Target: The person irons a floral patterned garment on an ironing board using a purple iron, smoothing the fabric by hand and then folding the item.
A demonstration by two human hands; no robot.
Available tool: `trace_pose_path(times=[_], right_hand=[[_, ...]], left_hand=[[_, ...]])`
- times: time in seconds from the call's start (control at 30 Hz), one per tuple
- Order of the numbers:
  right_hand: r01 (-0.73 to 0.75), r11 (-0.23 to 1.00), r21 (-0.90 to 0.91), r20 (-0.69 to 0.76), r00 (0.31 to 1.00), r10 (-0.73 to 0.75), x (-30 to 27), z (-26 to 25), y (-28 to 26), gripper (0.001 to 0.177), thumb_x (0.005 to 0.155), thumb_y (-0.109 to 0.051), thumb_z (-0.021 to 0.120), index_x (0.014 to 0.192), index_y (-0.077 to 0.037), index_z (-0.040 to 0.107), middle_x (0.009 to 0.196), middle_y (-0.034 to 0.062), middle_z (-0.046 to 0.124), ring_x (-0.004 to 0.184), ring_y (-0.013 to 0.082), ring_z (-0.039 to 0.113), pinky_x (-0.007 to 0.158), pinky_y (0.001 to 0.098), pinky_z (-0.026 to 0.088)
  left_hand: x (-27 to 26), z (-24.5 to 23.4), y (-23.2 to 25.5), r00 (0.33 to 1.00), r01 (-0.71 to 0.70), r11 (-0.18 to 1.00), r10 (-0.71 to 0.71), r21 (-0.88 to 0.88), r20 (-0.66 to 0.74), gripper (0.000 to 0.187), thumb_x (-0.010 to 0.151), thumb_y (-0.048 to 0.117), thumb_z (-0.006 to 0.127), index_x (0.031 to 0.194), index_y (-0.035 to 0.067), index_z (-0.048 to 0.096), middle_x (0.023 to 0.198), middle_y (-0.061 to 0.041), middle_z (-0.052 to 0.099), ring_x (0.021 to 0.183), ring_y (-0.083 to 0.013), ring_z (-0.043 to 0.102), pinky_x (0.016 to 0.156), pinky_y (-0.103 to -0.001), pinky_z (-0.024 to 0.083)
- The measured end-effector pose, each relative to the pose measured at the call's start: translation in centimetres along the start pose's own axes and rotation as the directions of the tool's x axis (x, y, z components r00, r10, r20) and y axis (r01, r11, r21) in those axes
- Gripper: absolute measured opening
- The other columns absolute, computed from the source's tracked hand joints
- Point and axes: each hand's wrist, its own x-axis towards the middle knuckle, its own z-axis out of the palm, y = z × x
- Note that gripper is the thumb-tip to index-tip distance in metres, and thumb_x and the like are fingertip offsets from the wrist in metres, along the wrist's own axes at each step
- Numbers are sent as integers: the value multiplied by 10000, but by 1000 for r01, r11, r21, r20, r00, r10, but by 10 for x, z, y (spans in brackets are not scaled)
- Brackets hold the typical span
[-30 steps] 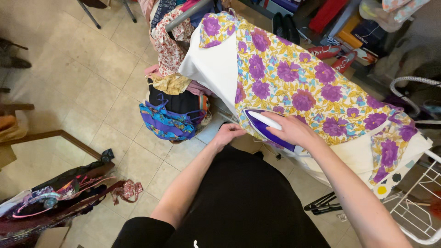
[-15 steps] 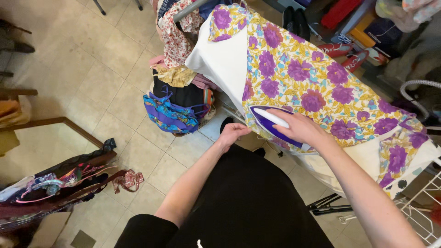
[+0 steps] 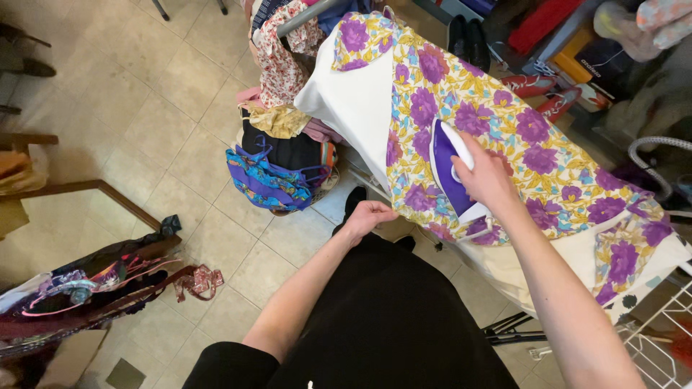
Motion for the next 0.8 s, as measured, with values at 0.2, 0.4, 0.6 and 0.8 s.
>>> trace_pose_path(times=[0.2, 0.4, 0.6, 0.8], right_hand=[[160, 983, -87, 259, 957, -133, -22, -7, -25, 548, 1002, -281, 574, 1539, -305, 466, 1263, 345, 639, 955, 458, 712, 763, 491, 624], [22, 997, -69, 78, 997, -17, -6, -18, -22, 545, 1042, -352, 517, 1577, -376, 414, 1143, 355, 657, 846, 433, 719, 735, 473, 624], [15, 999, -29, 103, 995, -12, -4, -9, -13, 556, 1019, -366, 533, 1563, -381, 421, 1218, 344, 627, 912, 461, 704, 804, 515, 611], [183, 983, -20, 192, 965, -176, -21, 4, -2, 546, 970, -328, 574, 1505, -310, 469, 1443, 199, 575, 1158, 545, 609, 962, 639, 540]], left_hand=[[10, -8, -2, 1000, 20, 1000, -20, 17, 8, 196, 771, 157, 887, 897, 49, 783, 621, 6, 653, 508, -42, 535, 506, -157, 453], [14, -14, 1, 1000, 28, 999, -28, 28, 11, 174, 778, 153, 882, 884, 58, 782, 614, -6, 647, 509, -56, 550, 507, -170, 467], [28, -20, -9, 999, 7, 996, -12, 93, 47, 211, 777, 177, 886, 913, 54, 782, 621, -9, 639, 518, -56, 562, 518, -170, 470], [48, -27, 44, 988, -40, 930, 92, 366, -125, 277, 886, 465, 778, 972, 202, 792, 692, -9, 689, 664, -136, 675, 624, -286, 529]])
